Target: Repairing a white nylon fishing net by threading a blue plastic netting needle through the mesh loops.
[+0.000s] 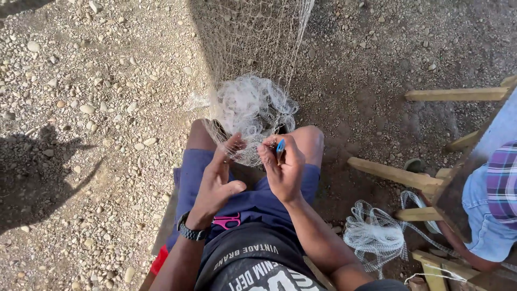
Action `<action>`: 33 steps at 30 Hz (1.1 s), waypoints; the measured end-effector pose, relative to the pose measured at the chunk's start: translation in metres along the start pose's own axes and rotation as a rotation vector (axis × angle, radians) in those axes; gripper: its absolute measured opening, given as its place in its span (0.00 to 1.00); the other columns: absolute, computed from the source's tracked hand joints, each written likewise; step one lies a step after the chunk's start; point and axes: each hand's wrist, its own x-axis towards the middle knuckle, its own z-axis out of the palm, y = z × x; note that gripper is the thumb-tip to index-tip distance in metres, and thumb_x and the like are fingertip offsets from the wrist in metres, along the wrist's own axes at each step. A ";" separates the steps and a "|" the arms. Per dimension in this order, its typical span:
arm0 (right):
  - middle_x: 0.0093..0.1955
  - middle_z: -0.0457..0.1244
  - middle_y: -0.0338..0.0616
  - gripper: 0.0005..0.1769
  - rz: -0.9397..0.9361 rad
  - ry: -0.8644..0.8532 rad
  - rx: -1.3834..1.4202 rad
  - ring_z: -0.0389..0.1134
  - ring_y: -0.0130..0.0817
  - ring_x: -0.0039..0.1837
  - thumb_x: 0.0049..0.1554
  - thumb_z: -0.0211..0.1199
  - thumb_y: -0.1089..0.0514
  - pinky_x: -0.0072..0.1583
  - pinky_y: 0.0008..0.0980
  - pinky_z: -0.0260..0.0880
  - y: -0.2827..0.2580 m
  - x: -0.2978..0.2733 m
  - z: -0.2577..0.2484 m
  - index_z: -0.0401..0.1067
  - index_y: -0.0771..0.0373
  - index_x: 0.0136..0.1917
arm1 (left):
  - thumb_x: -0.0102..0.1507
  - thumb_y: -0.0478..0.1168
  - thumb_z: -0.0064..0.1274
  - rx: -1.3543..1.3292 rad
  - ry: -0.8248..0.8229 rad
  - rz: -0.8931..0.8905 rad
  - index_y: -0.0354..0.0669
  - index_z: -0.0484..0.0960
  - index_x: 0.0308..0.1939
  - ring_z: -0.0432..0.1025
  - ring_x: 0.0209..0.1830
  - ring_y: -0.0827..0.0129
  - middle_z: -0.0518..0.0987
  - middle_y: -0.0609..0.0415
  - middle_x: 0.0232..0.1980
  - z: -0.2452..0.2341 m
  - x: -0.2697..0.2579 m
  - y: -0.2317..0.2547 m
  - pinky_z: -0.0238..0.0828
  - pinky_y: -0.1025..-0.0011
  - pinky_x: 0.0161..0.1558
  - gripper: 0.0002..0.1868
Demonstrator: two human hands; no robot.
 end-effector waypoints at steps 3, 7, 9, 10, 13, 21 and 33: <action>0.38 0.67 0.52 0.08 -0.003 -0.018 -0.030 0.69 0.32 0.40 0.61 0.67 0.61 0.41 0.36 0.72 -0.006 0.002 0.005 0.73 0.68 0.49 | 0.50 0.59 0.70 0.212 0.007 0.111 0.39 0.64 0.76 0.62 0.73 0.50 0.71 0.41 0.68 0.015 0.017 0.017 0.55 0.51 0.74 0.56; 0.38 0.67 0.49 0.11 -0.093 -0.051 -0.091 0.71 0.35 0.40 0.63 0.66 0.55 0.39 0.34 0.71 0.001 0.002 0.002 0.73 0.65 0.51 | 0.50 0.58 0.72 0.312 0.088 0.181 0.42 0.70 0.73 0.67 0.67 0.44 0.76 0.36 0.61 0.026 0.046 0.038 0.61 0.45 0.69 0.51; 0.37 0.66 0.50 0.08 -0.121 -0.040 -0.145 0.70 0.47 0.39 0.63 0.66 0.57 0.39 0.35 0.72 0.007 0.002 0.001 0.72 0.65 0.50 | 0.53 0.56 0.71 0.339 0.122 0.244 0.40 0.73 0.70 0.70 0.62 0.45 0.77 0.36 0.58 0.035 0.056 0.046 0.65 0.45 0.65 0.46; 0.36 0.66 0.51 0.06 -0.133 -0.028 -0.197 0.70 0.59 0.39 0.63 0.66 0.60 0.39 0.37 0.73 0.010 -0.001 0.000 0.72 0.64 0.50 | 0.55 0.54 0.71 0.370 0.157 0.292 0.39 0.77 0.66 0.73 0.57 0.45 0.79 0.37 0.55 0.040 0.059 0.050 0.69 0.45 0.61 0.40; 0.37 0.65 0.50 0.07 -0.128 -0.012 -0.153 0.66 0.34 0.34 0.63 0.67 0.59 0.38 0.30 0.69 -0.026 0.007 0.013 0.73 0.64 0.48 | 0.65 0.55 0.59 0.301 0.122 0.213 0.42 0.82 0.60 0.77 0.49 0.50 0.82 0.41 0.45 0.041 0.067 0.088 0.76 0.48 0.55 0.26; 0.36 0.65 0.52 0.09 -0.103 0.067 -0.082 0.70 0.37 0.38 0.63 0.66 0.60 0.39 0.33 0.69 -0.016 0.004 0.021 0.71 0.67 0.49 | 0.74 0.45 0.40 -0.553 0.179 -0.154 0.43 0.71 0.44 0.78 0.34 0.63 0.75 0.53 0.33 0.014 0.074 0.090 0.84 0.63 0.39 0.10; 0.45 0.66 0.41 0.07 -0.144 -0.096 -0.242 0.60 0.24 0.36 0.65 0.62 0.58 0.40 0.25 0.62 -0.064 -0.014 -0.004 0.70 0.64 0.52 | 0.69 0.48 0.56 -0.007 -0.079 0.079 0.45 0.81 0.55 0.54 0.18 0.85 0.72 0.65 0.30 0.016 0.078 0.103 0.53 0.85 0.19 0.16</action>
